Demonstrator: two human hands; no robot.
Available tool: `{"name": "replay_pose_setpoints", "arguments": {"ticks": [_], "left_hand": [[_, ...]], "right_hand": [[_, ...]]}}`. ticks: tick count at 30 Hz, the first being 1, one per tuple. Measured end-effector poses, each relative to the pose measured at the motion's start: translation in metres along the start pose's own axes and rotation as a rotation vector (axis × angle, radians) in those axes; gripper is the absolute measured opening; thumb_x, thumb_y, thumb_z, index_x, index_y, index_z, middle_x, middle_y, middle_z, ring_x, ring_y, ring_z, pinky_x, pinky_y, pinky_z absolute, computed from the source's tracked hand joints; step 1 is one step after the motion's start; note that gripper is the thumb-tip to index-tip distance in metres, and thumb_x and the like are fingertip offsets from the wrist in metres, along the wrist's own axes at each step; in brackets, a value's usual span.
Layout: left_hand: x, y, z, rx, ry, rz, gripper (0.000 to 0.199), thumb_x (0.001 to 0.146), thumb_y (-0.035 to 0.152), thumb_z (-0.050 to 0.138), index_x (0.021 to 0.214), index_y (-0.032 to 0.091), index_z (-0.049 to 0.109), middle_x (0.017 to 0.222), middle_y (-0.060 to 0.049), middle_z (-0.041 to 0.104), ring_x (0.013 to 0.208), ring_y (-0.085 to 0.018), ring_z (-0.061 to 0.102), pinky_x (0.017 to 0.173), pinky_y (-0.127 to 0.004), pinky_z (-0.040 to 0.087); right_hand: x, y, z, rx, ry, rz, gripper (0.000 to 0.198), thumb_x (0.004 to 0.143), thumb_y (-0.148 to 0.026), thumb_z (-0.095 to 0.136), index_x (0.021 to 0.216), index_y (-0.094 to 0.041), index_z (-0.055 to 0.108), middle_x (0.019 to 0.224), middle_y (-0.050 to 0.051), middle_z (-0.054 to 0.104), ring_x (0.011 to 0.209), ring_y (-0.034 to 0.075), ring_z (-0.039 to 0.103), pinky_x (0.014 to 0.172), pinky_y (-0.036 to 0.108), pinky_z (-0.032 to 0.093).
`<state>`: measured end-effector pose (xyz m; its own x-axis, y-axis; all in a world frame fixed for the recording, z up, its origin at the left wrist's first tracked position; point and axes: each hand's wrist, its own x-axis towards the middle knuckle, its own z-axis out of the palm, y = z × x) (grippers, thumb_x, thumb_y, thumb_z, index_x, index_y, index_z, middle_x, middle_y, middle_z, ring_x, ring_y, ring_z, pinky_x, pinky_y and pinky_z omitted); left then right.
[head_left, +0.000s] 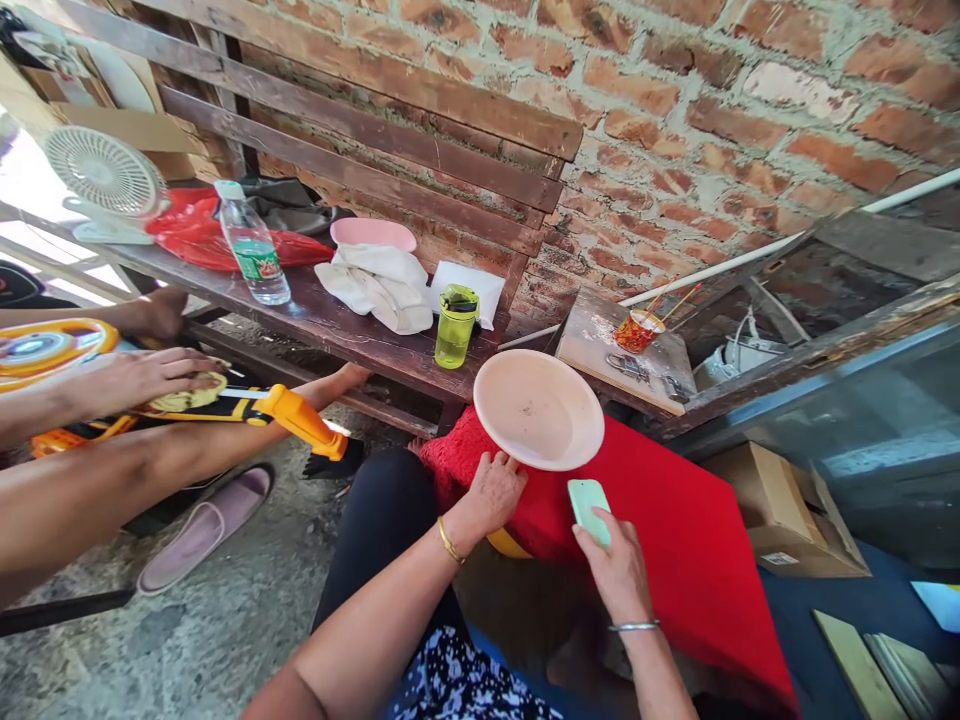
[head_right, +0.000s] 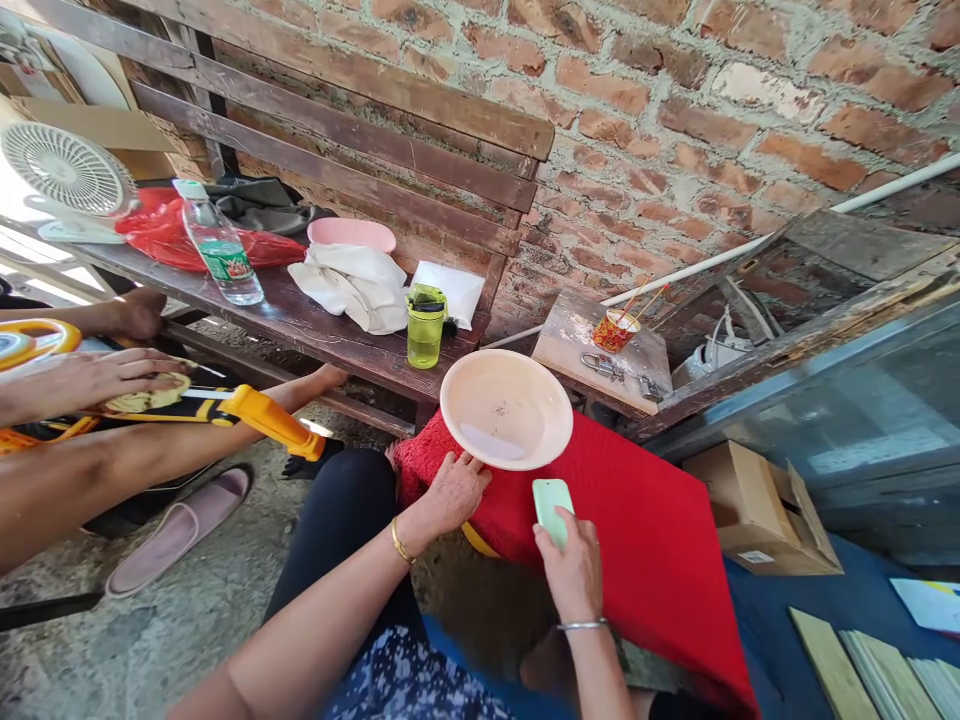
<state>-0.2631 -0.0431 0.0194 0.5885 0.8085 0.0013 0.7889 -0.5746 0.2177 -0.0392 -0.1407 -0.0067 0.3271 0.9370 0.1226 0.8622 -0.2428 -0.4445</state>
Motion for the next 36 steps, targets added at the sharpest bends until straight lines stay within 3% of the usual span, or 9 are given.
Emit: {"name": "replay_pose_setpoints", "arguments": {"ticks": [4, 8, 12, 19, 26, 29, 33, 36], "left_hand": [[0.000, 0.002, 0.001, 0.003, 0.034, -0.005, 0.019, 0.092, 0.015, 0.052, 0.099, 0.018, 0.069, 0.115, -0.014, 0.062, 0.110, -0.030, 0.054, 0.092, -0.047, 0.043], [0.000, 0.003, 0.005, -0.017, 0.051, -0.023, 0.017, 0.094, 0.022, 0.054, 0.098, 0.018, 0.070, 0.114, -0.013, 0.062, 0.109, -0.030, 0.054, 0.092, -0.048, 0.043], [-0.002, 0.004, 0.009, -0.015, 0.095, -0.012, 0.029, 0.094, 0.037, 0.061, 0.117, 0.020, 0.066, 0.121, -0.014, 0.060, 0.113, -0.031, 0.052, 0.097, -0.050, 0.041], [-0.004, 0.009, 0.026, 0.051, 0.167, -0.010, 0.052, 0.089, 0.053, 0.066, 0.132, 0.024, 0.059, 0.130, -0.015, 0.055, 0.118, -0.034, 0.048, 0.102, -0.055, 0.037], [-0.001, 0.008, 0.035, 0.082, 0.152, 0.007, 0.051, 0.089, 0.057, 0.064, 0.127, 0.025, 0.062, 0.126, -0.013, 0.057, 0.118, -0.035, 0.047, 0.101, -0.055, 0.036], [-0.002, 0.009, 0.033, 0.074, 0.158, 0.006, 0.050, 0.089, 0.056, 0.063, 0.128, 0.024, 0.063, 0.127, -0.014, 0.056, 0.120, -0.036, 0.046, 0.102, -0.055, 0.035], [-0.005, 0.010, 0.029, 0.052, 0.164, 0.009, 0.056, 0.089, 0.060, 0.061, 0.132, 0.023, 0.061, 0.133, -0.016, 0.054, 0.121, -0.036, 0.046, 0.103, -0.056, 0.035], [-0.006, 0.009, 0.029, 0.050, 0.171, 0.010, 0.060, 0.088, 0.063, 0.062, 0.133, 0.024, 0.060, 0.135, -0.017, 0.053, 0.122, -0.037, 0.047, 0.104, -0.057, 0.034]], "right_hand": [[-0.007, -0.022, 0.015, 0.087, -0.066, -0.128, 0.046, 0.083, -0.050, 0.053, 0.115, -0.020, 0.068, 0.095, 0.008, 0.060, 0.093, 0.026, 0.061, 0.088, 0.039, 0.048], [-0.008, 0.006, 0.005, -0.002, -0.038, -0.027, 0.047, 0.081, -0.052, 0.054, 0.112, -0.021, 0.069, 0.090, 0.007, 0.061, 0.090, 0.027, 0.061, 0.088, 0.040, 0.048], [-0.007, 0.025, -0.007, -0.093, 0.026, 0.046, 0.050, 0.082, -0.056, 0.052, 0.110, -0.019, 0.070, 0.088, 0.009, 0.059, 0.088, 0.029, 0.059, 0.085, 0.042, 0.048], [-0.002, -0.011, 0.018, 0.036, -0.046, -0.111, 0.049, 0.083, -0.052, 0.053, 0.115, -0.018, 0.069, 0.095, 0.009, 0.061, 0.094, 0.027, 0.060, 0.089, 0.040, 0.048], [-0.001, 0.037, -0.007, -0.109, 0.060, 0.075, 0.056, 0.081, -0.062, 0.048, 0.109, -0.019, 0.070, 0.087, 0.011, 0.061, 0.090, 0.031, 0.058, 0.086, 0.045, 0.048], [-0.004, 0.024, -0.003, -0.053, 0.059, 0.045, 0.055, 0.083, -0.061, 0.047, 0.111, -0.019, 0.069, 0.091, 0.011, 0.061, 0.093, 0.030, 0.058, 0.088, 0.044, 0.048], [-0.006, -0.012, 0.017, 0.065, 0.002, -0.112, 0.044, 0.085, -0.051, 0.053, 0.114, -0.022, 0.068, 0.098, 0.009, 0.063, 0.097, 0.027, 0.060, 0.091, 0.040, 0.048], [-0.005, -0.007, 0.017, 0.077, -0.020, -0.107, 0.043, 0.084, -0.050, 0.054, 0.113, -0.023, 0.068, 0.096, 0.008, 0.063, 0.096, 0.026, 0.061, 0.090, 0.039, 0.048]]}}
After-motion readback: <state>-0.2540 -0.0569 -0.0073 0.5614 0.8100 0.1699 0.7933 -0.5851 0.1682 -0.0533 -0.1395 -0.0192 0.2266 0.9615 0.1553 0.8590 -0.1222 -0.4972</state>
